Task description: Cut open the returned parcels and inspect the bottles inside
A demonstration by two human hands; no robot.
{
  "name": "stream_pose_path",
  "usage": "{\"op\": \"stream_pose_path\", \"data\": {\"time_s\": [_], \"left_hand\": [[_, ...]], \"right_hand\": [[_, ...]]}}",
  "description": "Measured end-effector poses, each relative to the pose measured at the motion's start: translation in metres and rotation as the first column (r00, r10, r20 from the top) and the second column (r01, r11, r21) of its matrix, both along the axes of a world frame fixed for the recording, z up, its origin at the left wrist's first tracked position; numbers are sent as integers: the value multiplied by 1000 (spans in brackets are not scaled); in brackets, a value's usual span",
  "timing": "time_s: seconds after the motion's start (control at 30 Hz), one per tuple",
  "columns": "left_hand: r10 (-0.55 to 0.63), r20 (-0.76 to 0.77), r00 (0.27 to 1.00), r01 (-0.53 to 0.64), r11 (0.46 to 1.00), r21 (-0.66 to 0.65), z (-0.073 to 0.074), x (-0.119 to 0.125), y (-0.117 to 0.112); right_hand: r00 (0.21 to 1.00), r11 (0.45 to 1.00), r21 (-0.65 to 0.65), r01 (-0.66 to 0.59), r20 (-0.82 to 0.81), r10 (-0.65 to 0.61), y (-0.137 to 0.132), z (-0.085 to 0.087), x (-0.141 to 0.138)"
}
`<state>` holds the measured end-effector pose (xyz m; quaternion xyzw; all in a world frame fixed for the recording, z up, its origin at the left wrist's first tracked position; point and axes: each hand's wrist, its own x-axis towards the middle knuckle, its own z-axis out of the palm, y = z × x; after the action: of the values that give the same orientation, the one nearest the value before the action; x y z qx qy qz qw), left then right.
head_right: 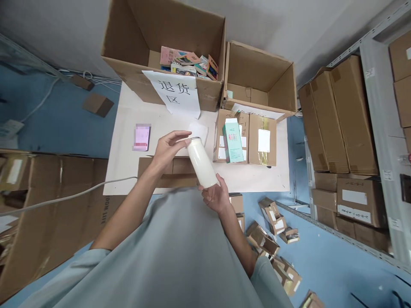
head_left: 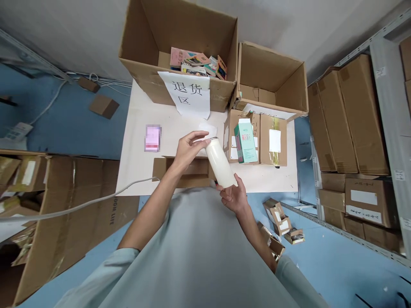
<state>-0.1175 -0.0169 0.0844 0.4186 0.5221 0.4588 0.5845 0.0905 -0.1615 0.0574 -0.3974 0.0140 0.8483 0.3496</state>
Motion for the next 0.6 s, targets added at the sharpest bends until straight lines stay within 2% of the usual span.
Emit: {"op": "stream_pose_path", "data": {"time_s": [0.1,0.2,0.37,0.43,0.47,0.5,0.53,0.6], "left_hand": [[-86,42,995,90,992,-89,-5,2,1],[-114,75,991,124,979,-160,-11,5,2],[-56,72,996,69,978,-195,-18,10,6],[1,116,993,27,971,-237,-22,8,7],[36,137,990,-1,968,-253,-23,6,7],[73,148,986,-33,966,-257,-25,3,8],[108,146,983,-68,966,-251,-27,-1,8],[171,118,978,-142,965,-219,-30,-8,8]], "right_hand": [[1000,999,42,8,9,-8,0,-4,1],[997,992,127,1,81,-11,4,-9,3],[983,962,241,-132,153,96,16,-15,9],[955,925,307,-225,257,147,22,-13,14],[918,896,348,-277,373,139,26,-12,17],[844,862,384,-330,528,88,31,-10,20],[720,830,407,-381,694,-10,37,-9,24],[348,787,396,-473,905,-246,54,-9,34]]}}
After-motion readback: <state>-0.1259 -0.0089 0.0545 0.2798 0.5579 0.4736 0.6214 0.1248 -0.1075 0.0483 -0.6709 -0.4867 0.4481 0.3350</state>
